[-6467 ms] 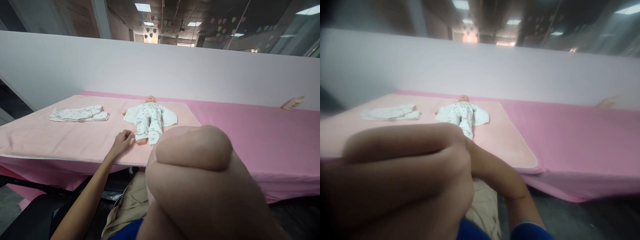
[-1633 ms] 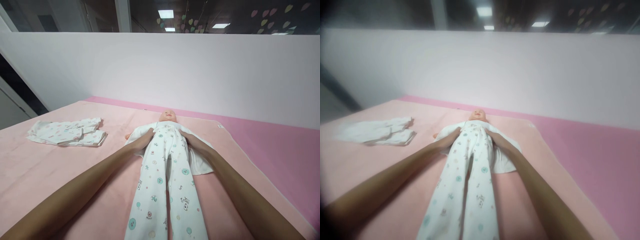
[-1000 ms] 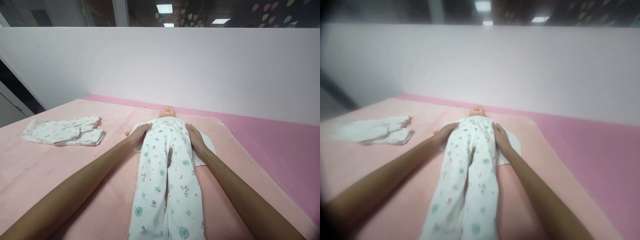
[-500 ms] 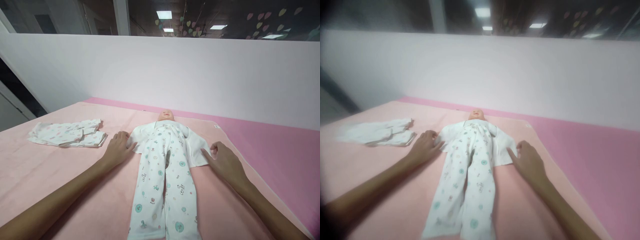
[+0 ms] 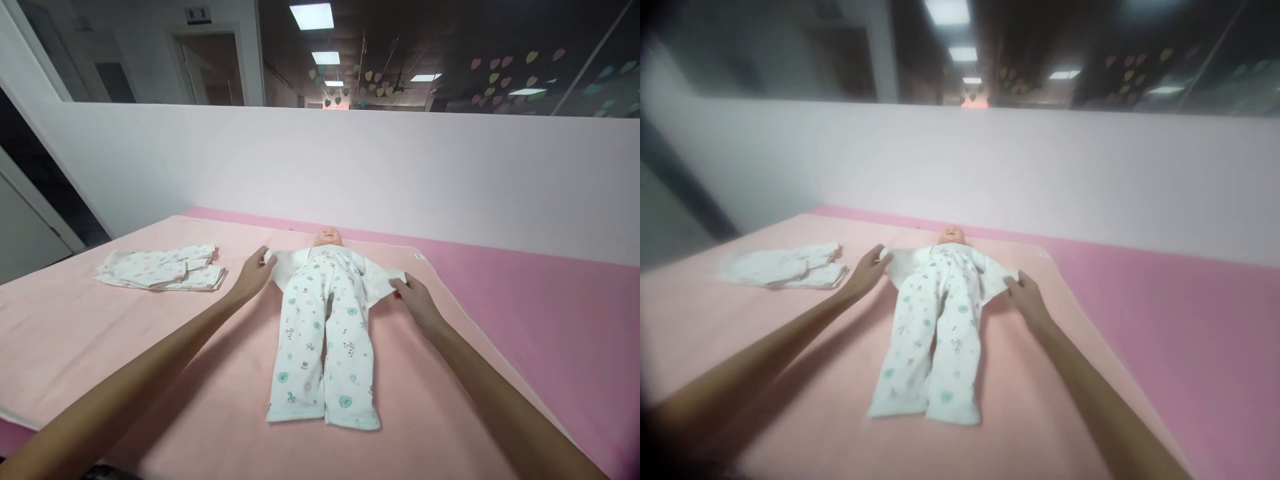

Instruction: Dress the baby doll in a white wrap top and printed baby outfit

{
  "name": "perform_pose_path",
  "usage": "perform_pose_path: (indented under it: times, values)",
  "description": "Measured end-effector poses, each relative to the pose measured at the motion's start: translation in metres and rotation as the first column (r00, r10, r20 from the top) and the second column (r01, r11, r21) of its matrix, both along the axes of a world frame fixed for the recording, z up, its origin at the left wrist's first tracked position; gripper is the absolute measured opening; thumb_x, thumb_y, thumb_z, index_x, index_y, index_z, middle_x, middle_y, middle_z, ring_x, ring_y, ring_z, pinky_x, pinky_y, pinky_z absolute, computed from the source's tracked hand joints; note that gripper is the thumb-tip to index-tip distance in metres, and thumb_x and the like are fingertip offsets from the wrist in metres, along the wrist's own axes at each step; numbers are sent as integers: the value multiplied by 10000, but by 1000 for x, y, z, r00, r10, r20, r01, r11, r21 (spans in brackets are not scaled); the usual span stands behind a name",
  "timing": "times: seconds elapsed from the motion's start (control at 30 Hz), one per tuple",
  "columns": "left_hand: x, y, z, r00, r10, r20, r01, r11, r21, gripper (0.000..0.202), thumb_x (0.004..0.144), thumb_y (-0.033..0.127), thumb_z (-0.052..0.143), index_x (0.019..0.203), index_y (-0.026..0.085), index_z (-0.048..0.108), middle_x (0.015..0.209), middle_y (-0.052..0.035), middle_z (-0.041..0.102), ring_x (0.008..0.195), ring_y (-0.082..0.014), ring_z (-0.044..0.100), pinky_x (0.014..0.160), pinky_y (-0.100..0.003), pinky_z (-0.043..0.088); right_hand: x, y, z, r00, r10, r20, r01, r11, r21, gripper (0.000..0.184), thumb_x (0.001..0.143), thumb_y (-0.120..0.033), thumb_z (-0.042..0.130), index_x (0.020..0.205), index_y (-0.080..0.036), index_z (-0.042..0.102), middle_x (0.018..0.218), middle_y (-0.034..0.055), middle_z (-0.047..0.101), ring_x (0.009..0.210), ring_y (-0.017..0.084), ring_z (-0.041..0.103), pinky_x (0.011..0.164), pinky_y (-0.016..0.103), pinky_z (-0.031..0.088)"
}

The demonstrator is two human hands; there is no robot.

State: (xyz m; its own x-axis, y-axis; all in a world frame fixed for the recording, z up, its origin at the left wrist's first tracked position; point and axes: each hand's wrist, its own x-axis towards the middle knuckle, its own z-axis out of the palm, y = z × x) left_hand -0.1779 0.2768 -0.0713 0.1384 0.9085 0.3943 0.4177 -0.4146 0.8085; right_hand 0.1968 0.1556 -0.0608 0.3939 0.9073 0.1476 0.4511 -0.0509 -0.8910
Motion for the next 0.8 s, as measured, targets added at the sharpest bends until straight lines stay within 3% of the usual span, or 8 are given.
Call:
perform_pose_path:
  times: [0.1, 0.17, 0.27, 0.33, 0.43, 0.53, 0.63, 0.8]
  values:
    - [54, -12, 24, 987, -161, -14, 161, 972, 169, 255, 998, 456, 478, 945, 219, 553, 953, -31, 662, 902, -205, 617, 821, -328, 518, -51, 27, 10, 995, 87, 42, -94, 969, 228, 176, 857, -391, 576, 822, -246, 484, 744, -25, 522, 711, 189, 525, 710, 325, 420]
    - [81, -20, 31, 924, -325, -202, 367, 901, 229, 197, 990, 397, 501, 959, 219, 579, 1015, -54, 675, 967, -229, 621, 912, -374, 520, -82, 34, 10, 962, 223, 160, -263, 914, 309, 78, 835, -293, 553, 861, -240, 503, 793, -14, 542, 735, 192, 538, 730, 330, 435]
    - [85, -32, 26, 801, -419, -428, 544, 808, 227, 108, 945, 329, 568, 952, 225, 595, 1150, -99, 682, 1136, -286, 610, 1034, -440, 492, -99, 22, 1, 809, 391, 440, -526, 815, 243, 156, 826, -163, 552, 962, -239, 554, 891, 4, 573, 828, 205, 558, 823, 353, 448]
    - [68, -38, 14, 804, -412, -430, 538, 811, 230, 143, 937, 331, 609, 1042, 234, 607, 1333, -122, 645, 1296, -312, 563, 1109, -461, 460, -92, 5, -5, 772, 379, 511, -548, 803, 233, 167, 892, -156, 554, 1031, -244, 580, 966, 31, 594, 914, 227, 573, 878, 378, 457]
    - [36, -43, -5, 870, -366, -330, 450, 862, 232, 309, 944, 356, 635, 1227, 251, 567, 1431, -122, 592, 1346, -298, 546, 1123, -455, 459, -73, -16, -12, 804, 304, 511, -487, 830, 273, 157, 999, -238, 562, 1153, -255, 584, 1081, 71, 616, 981, 252, 576, 879, 391, 479]
    - [21, -45, -17, 908, -305, -288, 362, 917, 169, 345, 949, 343, 612, 1274, 251, 541, 1320, -98, 632, 1192, -266, 618, 981, -408, 523, -64, -21, -13, 819, 240, 521, -428, 860, 277, 204, 1011, -281, 595, 1212, -257, 570, 1140, 86, 626, 987, 259, 581, 858, 392, 494]
    - [24, -45, -21, 906, -238, -350, 296, 947, 123, 262, 956, 284, 552, 1214, 245, 557, 1164, -61, 675, 938, -224, 658, 805, -362, 520, -67, -14, -12, 785, 192, 588, -403, 881, 250, 113, 1015, -274, 580, 1125, -253, 595, 1069, 77, 643, 972, 267, 600, 842, 396, 493]
    - [27, -50, -26, 901, -38, -432, 183, 936, 300, 141, 956, 240, 505, 1090, 234, 550, 1056, -65, 704, 943, -260, 670, 811, -385, 483, -63, -11, -19, 671, 115, 732, -425, 869, 252, 150, 1073, -282, 466, 1052, -246, 610, 1039, 83, 682, 950, 264, 641, 836, 394, 490]
